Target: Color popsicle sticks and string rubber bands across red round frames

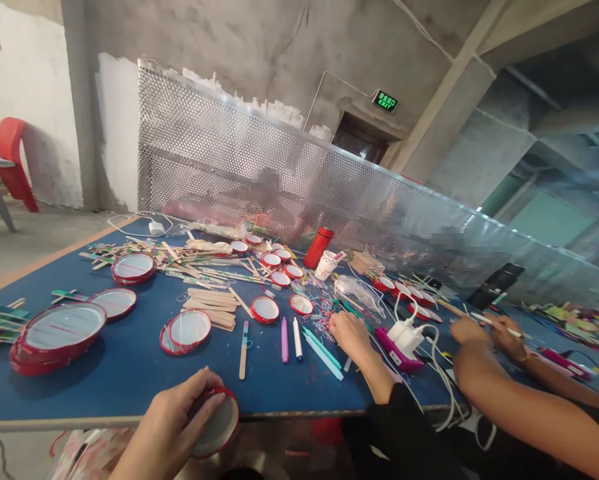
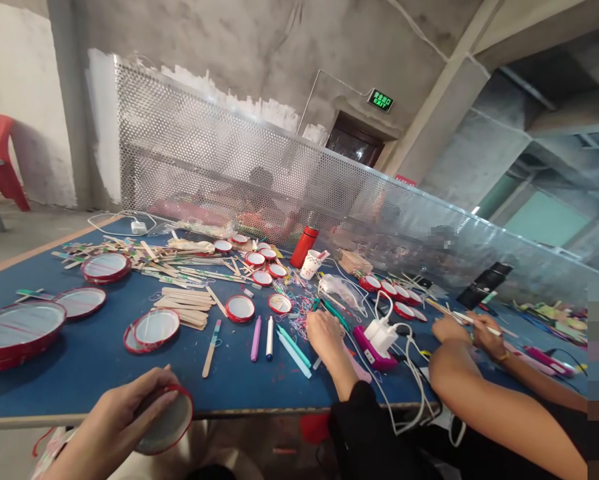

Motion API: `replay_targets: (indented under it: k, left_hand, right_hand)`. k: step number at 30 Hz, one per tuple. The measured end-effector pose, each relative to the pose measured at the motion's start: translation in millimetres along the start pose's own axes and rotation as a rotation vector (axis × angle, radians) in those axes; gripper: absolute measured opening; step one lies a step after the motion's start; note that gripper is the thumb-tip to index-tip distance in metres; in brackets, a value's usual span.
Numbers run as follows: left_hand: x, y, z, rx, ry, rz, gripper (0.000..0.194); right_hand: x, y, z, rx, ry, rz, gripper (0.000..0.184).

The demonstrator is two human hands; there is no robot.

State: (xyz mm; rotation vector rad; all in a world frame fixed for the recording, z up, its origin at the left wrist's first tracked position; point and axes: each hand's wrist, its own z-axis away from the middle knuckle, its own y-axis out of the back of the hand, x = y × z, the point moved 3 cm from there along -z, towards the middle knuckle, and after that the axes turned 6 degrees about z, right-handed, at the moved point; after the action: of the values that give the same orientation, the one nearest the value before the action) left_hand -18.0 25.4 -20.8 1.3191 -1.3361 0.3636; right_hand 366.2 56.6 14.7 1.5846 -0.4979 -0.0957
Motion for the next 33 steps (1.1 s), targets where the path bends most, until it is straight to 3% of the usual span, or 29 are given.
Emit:
replay_targets:
  k: [5, 12, 18, 33]
  left_hand:
    - [-3, -0.8, -2, -0.005, -0.021, -0.005, 0.019]
    - [4, -1.2, 0, 0.049, -0.025, 0.000, 0.020]
    - [3, -1.9, -1, 0.015, -0.015, -0.032, 0.024]
    - [9, 0.3, -1, -0.013, 0.081, -0.013, 0.025]
  right_hand:
    - [8, 7, 5, 0.002, -0.060, -0.072, 0.029]
    - [19, 15, 16, -0.043, -0.047, -0.241, 0.029]
    - [19, 15, 17, -0.049, -0.041, -0.342, 0.026]
    - [21, 12, 28, 0.041, 0.008, -0.694, 0.029]
